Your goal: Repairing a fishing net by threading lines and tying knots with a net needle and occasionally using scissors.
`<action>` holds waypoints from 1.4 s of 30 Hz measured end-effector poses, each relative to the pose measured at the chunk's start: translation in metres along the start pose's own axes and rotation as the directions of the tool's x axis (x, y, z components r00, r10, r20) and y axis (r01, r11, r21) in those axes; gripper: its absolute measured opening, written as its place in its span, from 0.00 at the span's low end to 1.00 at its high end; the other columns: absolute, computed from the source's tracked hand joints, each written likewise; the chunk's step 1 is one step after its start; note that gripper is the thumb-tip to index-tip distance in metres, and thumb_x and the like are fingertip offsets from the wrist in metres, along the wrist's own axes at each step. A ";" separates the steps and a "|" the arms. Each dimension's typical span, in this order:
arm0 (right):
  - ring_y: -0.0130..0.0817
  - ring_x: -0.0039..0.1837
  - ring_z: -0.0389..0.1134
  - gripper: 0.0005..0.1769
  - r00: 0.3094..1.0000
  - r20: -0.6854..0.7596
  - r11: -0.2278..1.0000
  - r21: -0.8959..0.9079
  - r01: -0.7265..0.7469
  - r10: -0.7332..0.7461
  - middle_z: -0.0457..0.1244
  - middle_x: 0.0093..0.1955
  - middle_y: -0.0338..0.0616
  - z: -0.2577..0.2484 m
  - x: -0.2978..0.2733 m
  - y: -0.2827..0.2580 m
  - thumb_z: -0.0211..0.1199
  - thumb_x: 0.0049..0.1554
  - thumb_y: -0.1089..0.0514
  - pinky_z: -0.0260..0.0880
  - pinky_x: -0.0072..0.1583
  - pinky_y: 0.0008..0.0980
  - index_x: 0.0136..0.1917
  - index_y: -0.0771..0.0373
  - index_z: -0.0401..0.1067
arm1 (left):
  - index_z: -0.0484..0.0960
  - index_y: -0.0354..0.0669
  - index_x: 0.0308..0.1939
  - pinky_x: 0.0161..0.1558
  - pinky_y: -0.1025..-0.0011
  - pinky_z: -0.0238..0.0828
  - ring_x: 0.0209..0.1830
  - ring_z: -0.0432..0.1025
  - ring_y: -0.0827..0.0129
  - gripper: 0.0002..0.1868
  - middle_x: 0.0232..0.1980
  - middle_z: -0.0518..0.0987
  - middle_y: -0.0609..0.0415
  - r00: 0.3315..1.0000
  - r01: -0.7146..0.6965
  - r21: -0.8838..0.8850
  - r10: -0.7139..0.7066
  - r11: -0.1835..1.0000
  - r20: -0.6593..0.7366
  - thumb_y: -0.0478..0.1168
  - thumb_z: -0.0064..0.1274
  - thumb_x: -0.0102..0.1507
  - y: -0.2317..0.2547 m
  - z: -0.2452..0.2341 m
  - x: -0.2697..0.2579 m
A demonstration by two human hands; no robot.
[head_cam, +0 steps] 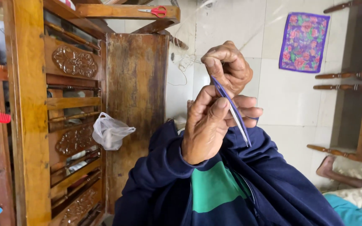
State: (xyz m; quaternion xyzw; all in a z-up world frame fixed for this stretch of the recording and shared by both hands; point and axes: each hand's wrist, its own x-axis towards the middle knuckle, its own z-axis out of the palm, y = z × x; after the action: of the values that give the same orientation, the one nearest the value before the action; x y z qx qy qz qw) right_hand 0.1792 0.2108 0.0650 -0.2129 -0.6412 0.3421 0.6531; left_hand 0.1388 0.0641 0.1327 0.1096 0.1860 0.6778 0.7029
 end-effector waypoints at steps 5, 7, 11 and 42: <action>0.44 0.43 0.71 0.06 0.999 -0.011 0.994 0.100 0.054 -0.054 0.69 0.42 0.58 -0.009 0.010 0.024 0.73 0.69 0.70 0.76 0.47 0.40 0.51 0.74 0.78 | 0.78 0.35 0.64 0.53 0.53 0.95 0.50 0.90 0.45 0.13 0.56 0.90 0.29 0.986 -0.147 0.166 0.158 0.975 -0.055 0.42 0.57 0.84 0.003 -0.003 0.015; 0.47 0.40 0.68 0.13 0.999 -0.011 0.990 0.131 0.048 -0.047 0.68 0.38 0.62 -0.012 0.009 0.023 0.79 0.67 0.69 0.74 0.46 0.45 0.45 0.80 0.79 | 0.81 0.29 0.62 0.49 0.57 0.96 0.46 0.91 0.55 0.13 0.53 0.90 0.29 0.956 -0.254 0.207 0.277 0.945 -0.092 0.38 0.60 0.81 0.009 -0.013 0.016; 0.42 0.40 0.67 0.14 0.995 0.006 0.980 0.172 -0.101 0.101 0.68 0.38 0.59 -0.021 0.009 0.021 0.77 0.69 0.67 0.75 0.46 0.43 0.43 0.76 0.78 | 0.85 0.29 0.59 0.39 0.60 0.94 0.34 0.88 0.56 0.14 0.44 0.91 0.32 0.905 -0.330 0.675 0.425 0.660 0.027 0.42 0.57 0.82 0.048 -0.039 0.030; 0.31 0.42 0.67 0.10 0.939 -0.093 0.887 0.370 -0.278 0.333 0.71 0.41 0.59 -0.019 -0.007 0.036 0.76 0.69 0.64 0.71 0.47 0.30 0.51 0.74 0.77 | 0.92 0.58 0.53 0.96 0.25 0.45 1.00 0.56 0.38 0.06 0.98 0.62 0.40 0.908 -0.349 0.407 0.197 0.844 0.370 0.50 0.67 0.78 0.074 -0.123 0.099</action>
State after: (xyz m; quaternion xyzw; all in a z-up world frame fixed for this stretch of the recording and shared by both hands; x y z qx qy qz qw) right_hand 0.1917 0.2326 0.0329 -0.2170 -0.4760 0.5321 0.6657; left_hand 0.0223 0.1543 0.0403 0.4062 0.2106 0.6814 0.5713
